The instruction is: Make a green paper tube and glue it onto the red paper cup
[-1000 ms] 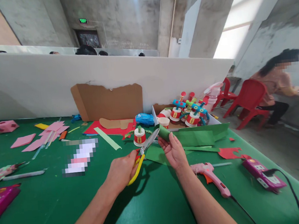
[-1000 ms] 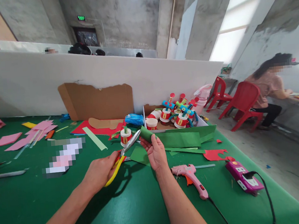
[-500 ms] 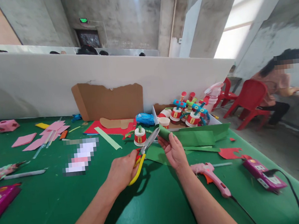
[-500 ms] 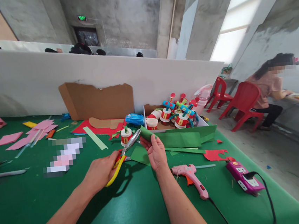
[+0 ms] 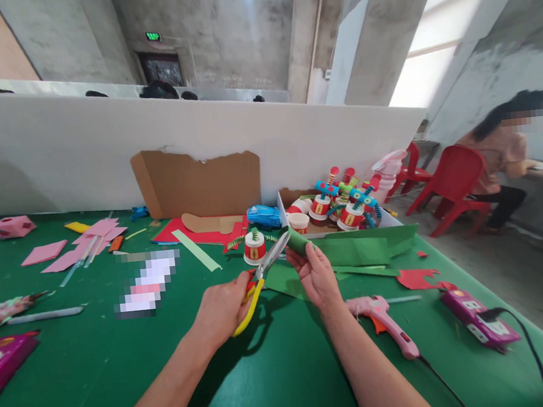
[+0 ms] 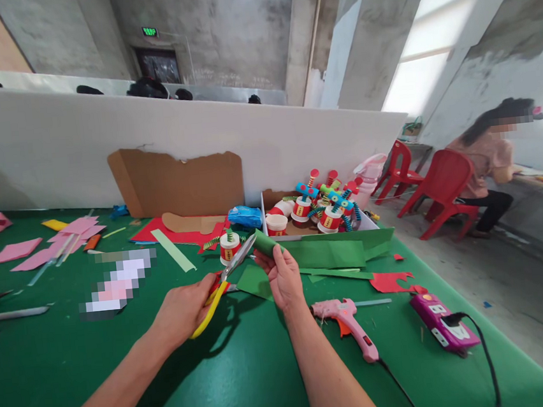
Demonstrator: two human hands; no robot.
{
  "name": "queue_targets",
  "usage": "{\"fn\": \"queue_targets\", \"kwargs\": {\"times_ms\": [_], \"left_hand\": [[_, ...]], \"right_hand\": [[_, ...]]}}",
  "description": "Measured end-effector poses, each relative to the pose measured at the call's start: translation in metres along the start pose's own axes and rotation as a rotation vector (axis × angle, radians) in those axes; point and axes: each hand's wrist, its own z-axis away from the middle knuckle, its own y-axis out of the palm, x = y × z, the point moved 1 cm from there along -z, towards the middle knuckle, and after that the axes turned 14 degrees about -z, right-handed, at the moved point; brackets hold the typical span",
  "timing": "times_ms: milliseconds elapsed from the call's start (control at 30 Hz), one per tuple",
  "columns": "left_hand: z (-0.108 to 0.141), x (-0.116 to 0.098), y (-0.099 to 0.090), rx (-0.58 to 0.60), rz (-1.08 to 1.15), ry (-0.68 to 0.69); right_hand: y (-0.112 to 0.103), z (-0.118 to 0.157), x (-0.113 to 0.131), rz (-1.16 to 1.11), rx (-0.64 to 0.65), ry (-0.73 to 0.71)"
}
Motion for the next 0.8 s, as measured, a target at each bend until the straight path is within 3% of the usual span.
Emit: {"fn": "queue_targets", "kwargs": {"times_ms": [300, 600, 800], "left_hand": [[0.0006, -0.0002, -0.0009, 0.011, -0.018, -0.014], [-0.0008, 0.0003, -0.0018, 0.016, -0.029, -0.017], [-0.0015, 0.0022, -0.0004, 0.008, -0.037, -0.027]], "right_hand": [[0.0019, 0.0017, 0.0069, -0.059, -0.188, 0.171], [-0.0046, -0.0018, 0.0066, -0.043, -0.094, 0.125], [0.0000, -0.0012, 0.0104, -0.141, -0.127, 0.139]]}}
